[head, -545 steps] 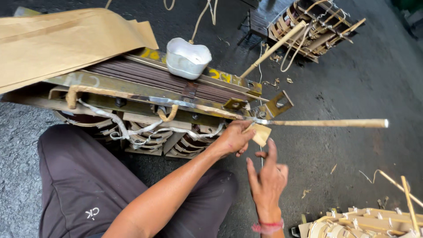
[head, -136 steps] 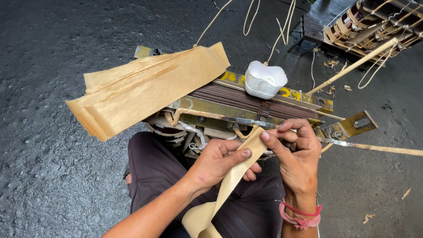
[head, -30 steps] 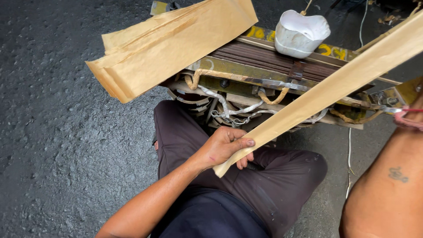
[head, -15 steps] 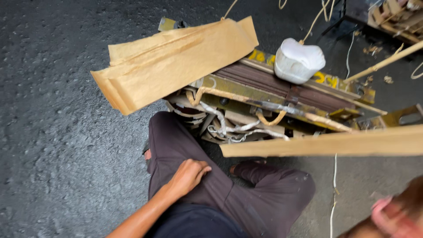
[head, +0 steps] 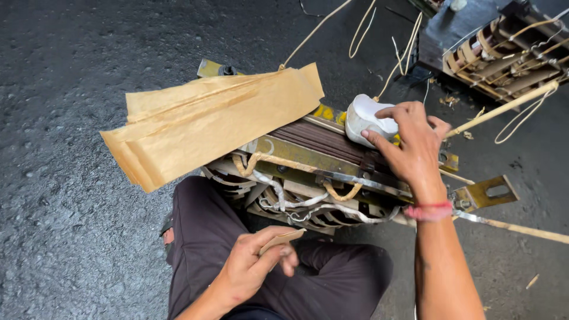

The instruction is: The person sits on the floor and wraps a long strip of tan paper around a copper coil assembly using both hands. They repeatedly fold and tuck the paper to secure it around the coil, occasionally reaching for a white container nearby. The process continues with multiple coils in the background.

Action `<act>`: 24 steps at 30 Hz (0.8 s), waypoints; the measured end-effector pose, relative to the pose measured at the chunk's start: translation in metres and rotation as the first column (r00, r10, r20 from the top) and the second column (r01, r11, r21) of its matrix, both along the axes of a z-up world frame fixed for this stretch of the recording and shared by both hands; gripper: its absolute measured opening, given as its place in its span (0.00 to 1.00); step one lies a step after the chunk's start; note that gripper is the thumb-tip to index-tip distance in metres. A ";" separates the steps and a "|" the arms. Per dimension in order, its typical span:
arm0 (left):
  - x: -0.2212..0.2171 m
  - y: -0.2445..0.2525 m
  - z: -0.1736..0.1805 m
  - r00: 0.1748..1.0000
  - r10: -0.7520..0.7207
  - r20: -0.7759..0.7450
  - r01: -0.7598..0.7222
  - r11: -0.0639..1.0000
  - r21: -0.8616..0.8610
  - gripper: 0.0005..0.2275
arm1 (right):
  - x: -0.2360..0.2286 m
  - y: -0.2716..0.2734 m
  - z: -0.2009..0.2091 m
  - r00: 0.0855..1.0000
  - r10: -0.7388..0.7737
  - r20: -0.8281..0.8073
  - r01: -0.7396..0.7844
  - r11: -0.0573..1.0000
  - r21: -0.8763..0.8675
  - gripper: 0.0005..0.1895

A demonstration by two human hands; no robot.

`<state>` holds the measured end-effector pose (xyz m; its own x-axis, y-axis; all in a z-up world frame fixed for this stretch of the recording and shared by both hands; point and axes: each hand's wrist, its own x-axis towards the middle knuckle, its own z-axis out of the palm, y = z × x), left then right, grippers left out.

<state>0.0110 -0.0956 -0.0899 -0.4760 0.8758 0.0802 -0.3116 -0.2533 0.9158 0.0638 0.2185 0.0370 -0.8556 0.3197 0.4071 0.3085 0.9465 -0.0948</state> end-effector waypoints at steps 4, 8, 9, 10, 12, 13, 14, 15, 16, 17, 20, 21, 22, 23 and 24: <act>-0.004 -0.013 -0.001 0.992 0.050 0.119 -0.034 0.990 -0.134 0.09 | -0.016 0.041 -0.016 0.960 0.018 0.281 0.008 0.996 -0.092 0.23; -0.017 -0.017 0.000 0.994 0.046 -0.100 -0.065 0.977 -0.205 0.15 | -0.020 0.057 -0.026 0.964 0.156 0.218 -0.139 0.986 -0.090 0.27; -0.018 -0.016 -0.001 0.994 0.044 -0.099 -0.064 0.977 -0.205 0.14 | -0.020 0.058 -0.028 0.958 0.154 0.241 -0.132 0.986 -0.105 0.27; -0.018 -0.014 -0.002 0.994 0.043 -0.098 -0.062 0.977 -0.206 0.14 | -0.022 0.059 -0.029 0.952 0.152 0.264 -0.124 0.985 -0.121 0.27; -0.018 -0.013 -0.004 0.991 0.023 -0.135 -0.051 0.977 -0.209 0.14 | -0.020 0.055 -0.030 0.942 0.128 0.310 -0.092 0.988 -0.126 0.26; -0.018 -0.012 -0.005 0.985 0.016 -0.174 -0.053 0.977 -0.207 0.14 | -0.020 0.053 -0.028 0.936 0.113 0.332 -0.080 0.990 -0.112 0.26; -0.018 -0.012 -0.005 0.977 0.011 -0.213 -0.055 0.977 -0.205 0.15 | -0.019 0.048 -0.027 0.930 0.099 0.354 -0.068 0.993 -0.098 0.25; -0.018 -0.011 -0.006 0.982 0.008 -0.187 -0.049 0.976 -0.214 0.14 | -0.019 0.044 -0.023 0.939 0.047 0.341 -0.037 0.999 -0.037 0.25; -0.018 -0.011 -0.007 0.987 0.006 -0.160 -0.042 0.974 -0.223 0.14 | -0.016 0.039 -0.020 0.946 -0.004 0.324 -0.004 1.000 0.023 0.24; -0.016 -0.012 -0.008 0.992 0.011 -0.129 -0.042 0.971 -0.235 0.14 | -0.015 0.034 -0.018 0.950 -0.045 0.308 0.022 0.997 0.079 0.24; -0.013 -0.011 -0.015 0.995 -0.016 -0.103 -0.012 0.963 -0.268 0.15 | -0.010 0.028 -0.017 0.974 0.064 0.218 -0.093 0.988 0.123 0.23; -0.013 -0.010 -0.018 0.993 -0.040 -0.108 0.008 0.960 -0.280 0.15 | -0.008 0.028 -0.017 0.973 0.071 0.218 -0.093 0.991 0.092 0.25; -0.013 -0.010 -0.020 0.992 -0.063 -0.114 0.027 0.956 -0.292 0.15 | -0.007 0.029 -0.017 0.973 0.078 0.218 -0.093 0.994 0.060 0.27; -0.012 -0.009 -0.022 0.990 -0.073 -0.118 0.034 0.953 -0.301 0.14 | -0.010 0.033 -0.016 0.971 0.097 0.219 -0.106 0.994 0.032 0.29; -0.012 -0.008 -0.024 0.990 -0.072 -0.125 0.031 0.952 -0.305 0.15 | -0.014 0.037 -0.016 0.956 0.058 0.289 -0.067 0.998 0.022 0.30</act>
<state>-0.0010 -0.1033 -0.1135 -0.4324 0.8920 -0.1316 -0.1872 0.0540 0.9808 0.0503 0.2559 0.0214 -0.9559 0.2528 0.1496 0.2585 0.9658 0.0192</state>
